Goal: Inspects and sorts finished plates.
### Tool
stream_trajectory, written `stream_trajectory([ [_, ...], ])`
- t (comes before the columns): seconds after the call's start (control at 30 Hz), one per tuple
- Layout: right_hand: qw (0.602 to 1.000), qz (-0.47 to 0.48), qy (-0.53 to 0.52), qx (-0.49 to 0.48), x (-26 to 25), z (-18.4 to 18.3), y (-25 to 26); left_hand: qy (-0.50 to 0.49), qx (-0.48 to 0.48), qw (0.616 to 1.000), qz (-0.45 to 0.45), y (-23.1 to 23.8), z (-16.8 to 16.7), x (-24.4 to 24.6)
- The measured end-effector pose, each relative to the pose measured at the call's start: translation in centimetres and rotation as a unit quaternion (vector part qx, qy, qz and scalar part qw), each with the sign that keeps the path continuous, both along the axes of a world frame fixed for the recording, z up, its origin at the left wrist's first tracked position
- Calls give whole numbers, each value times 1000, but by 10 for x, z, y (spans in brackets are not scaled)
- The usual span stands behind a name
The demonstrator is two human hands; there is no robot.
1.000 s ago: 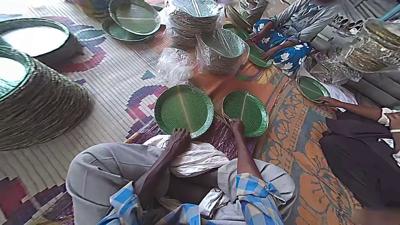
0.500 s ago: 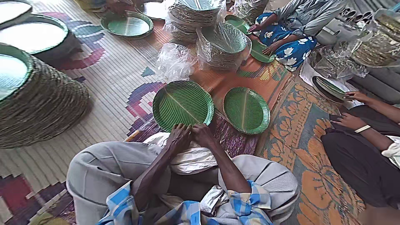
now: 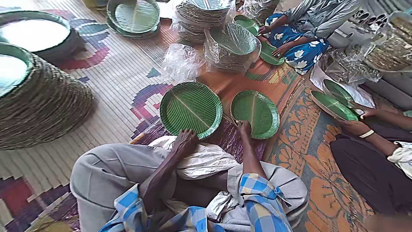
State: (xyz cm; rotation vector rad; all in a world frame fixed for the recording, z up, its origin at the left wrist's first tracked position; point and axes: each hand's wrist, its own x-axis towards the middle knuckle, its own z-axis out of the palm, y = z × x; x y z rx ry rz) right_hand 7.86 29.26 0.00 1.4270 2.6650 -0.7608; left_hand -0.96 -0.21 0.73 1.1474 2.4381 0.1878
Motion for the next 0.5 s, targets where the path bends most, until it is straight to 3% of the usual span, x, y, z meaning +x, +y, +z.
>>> stream_trajectory([
  [0.1, 993, -73, 81, 52, 3, 11, 3, 1, -10, 1000, -11, 1, -1, 1],
  [0.17, 966, -37, 179, 183, 2, 31, -5, 12, 27, 1000, -6, -1, -4, 1],
  [0.23, 913, 81, 295, 269, -3, 51, -31, 84, 178, 980, 6, -6, -14, 4],
  [0.27, 886, 152, 342, 275, -8, 54, -52, 154, 283, 947, 9, -7, -19, 6],
  [0.33, 859, 290, 372, 198, -17, 41, -100, 279, 436, 855, 1, -3, -22, 5],
  [0.4, 850, 422, 303, 89, -20, 16, -140, 325, 472, 820, -9, -2, -19, 4],
  [0.43, 848, 474, 236, 31, -20, 10, -152, 319, 449, 835, -7, -5, -17, 4],
  [0.5, 859, 489, 149, -17, -25, -3, -149, 232, 316, 920, 7, -13, -13, 4],
])
